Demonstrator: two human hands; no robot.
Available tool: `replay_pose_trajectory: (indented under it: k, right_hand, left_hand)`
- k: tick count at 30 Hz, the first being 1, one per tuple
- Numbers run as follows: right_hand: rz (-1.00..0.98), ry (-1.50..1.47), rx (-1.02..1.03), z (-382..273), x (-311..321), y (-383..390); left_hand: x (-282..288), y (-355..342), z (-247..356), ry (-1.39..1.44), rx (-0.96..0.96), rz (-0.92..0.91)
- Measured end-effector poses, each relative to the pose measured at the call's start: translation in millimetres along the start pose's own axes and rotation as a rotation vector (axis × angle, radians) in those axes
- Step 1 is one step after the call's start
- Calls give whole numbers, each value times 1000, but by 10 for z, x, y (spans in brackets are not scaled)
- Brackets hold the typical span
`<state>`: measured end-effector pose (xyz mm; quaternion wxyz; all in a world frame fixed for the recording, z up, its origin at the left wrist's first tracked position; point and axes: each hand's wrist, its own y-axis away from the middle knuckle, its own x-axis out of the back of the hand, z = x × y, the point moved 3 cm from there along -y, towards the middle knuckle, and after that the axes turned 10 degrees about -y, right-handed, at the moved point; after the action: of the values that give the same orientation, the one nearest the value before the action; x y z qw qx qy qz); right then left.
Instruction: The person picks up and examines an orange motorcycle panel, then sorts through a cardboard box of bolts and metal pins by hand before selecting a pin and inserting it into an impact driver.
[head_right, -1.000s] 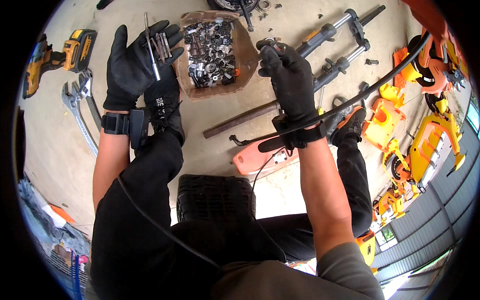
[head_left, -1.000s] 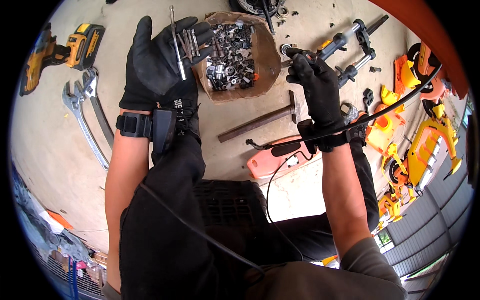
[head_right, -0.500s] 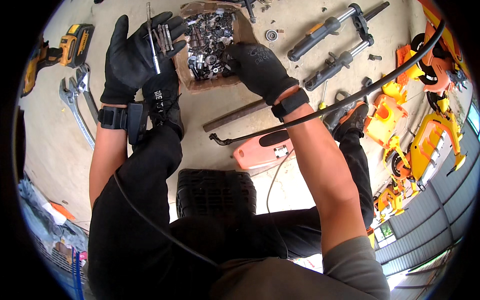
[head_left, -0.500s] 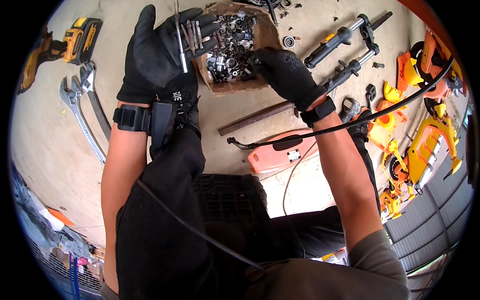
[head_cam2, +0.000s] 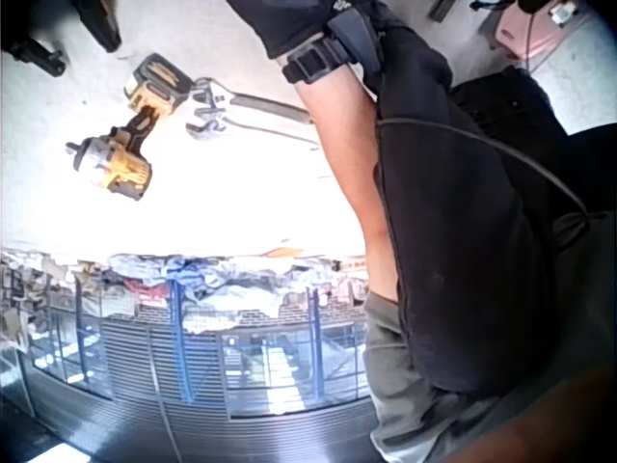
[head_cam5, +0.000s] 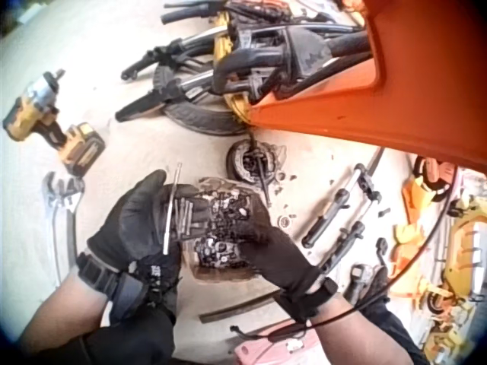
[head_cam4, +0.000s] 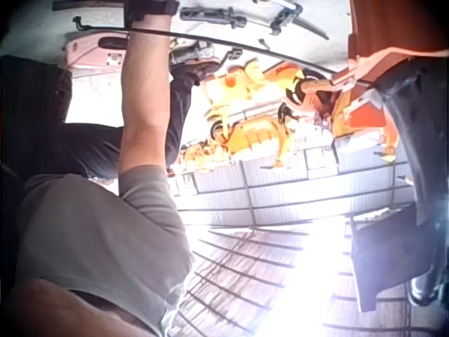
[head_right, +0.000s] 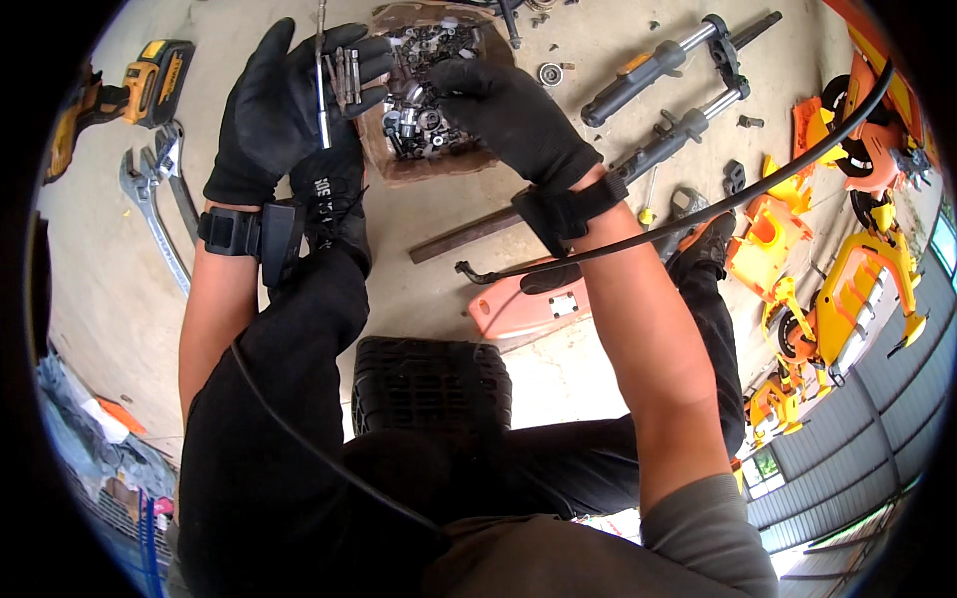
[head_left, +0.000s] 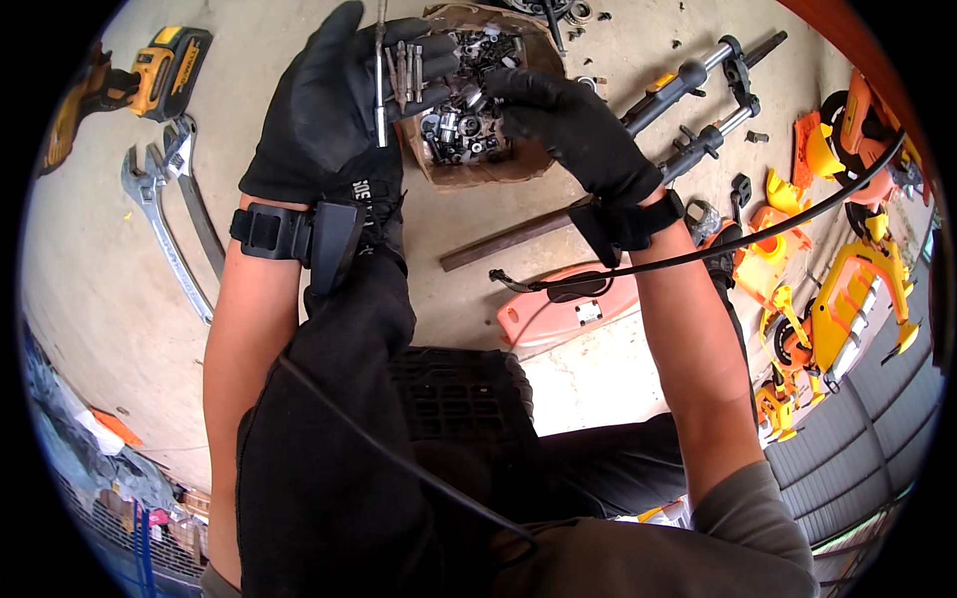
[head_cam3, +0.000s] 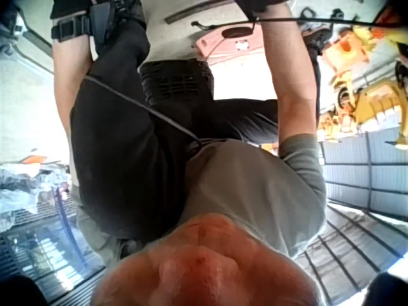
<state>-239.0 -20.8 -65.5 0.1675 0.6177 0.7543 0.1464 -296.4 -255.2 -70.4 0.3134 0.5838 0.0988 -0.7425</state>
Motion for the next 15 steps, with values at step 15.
replay_pose_trajectory:
  k: [15]
  right_hand:
    - [-320,1403,679,723,-49,-284]
  left_hand:
    - [-265,-308,-320,-725,229,231]
